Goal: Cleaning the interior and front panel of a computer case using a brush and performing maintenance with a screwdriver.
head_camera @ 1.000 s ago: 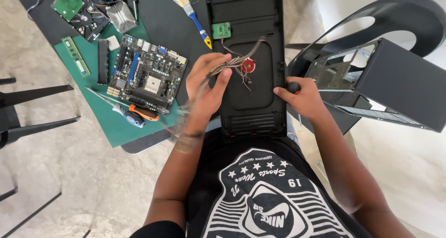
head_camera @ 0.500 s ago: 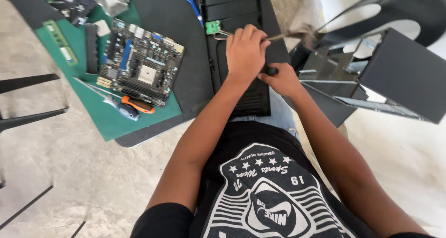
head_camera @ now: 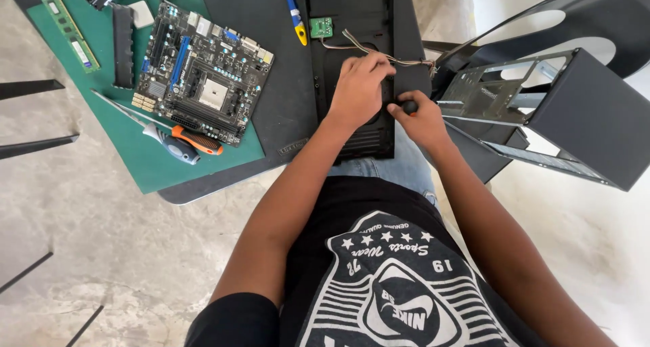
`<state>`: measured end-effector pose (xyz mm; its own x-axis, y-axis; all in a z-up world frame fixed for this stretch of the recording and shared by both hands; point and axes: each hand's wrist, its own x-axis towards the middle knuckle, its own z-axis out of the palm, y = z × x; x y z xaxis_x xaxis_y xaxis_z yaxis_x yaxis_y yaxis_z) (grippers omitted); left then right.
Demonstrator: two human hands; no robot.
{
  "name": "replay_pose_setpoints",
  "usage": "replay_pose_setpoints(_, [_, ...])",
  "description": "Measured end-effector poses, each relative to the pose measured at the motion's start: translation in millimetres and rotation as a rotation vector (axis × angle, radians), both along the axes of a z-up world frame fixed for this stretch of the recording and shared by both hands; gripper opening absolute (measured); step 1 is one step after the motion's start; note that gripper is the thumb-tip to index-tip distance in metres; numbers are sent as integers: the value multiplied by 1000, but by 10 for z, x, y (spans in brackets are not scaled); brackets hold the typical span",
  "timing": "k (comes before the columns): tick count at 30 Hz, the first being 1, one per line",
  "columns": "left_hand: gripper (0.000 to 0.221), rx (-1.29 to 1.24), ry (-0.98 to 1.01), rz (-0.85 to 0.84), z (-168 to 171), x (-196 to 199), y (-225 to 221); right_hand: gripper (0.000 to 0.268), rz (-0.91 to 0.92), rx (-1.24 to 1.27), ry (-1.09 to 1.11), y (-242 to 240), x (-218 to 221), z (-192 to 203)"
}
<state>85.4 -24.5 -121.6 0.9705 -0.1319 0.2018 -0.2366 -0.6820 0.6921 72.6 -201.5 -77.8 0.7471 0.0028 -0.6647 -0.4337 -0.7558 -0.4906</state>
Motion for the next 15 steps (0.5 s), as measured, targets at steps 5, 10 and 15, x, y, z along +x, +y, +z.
replay_pose_setpoints(5, [34, -223, -124, -35, 333, -221, 507, 36, -71, -26, 11, -263, -33, 19])
replay_pose_setpoints(10, [30, -242, -137, 219, 339, -362, 1033, 35, 1, -5, 71, -591, 15, 95])
replay_pose_setpoints(15, [25, -192, -66, 452, 186, -374, 1251, 39, 249, -175, -12, -491, 188, 789])
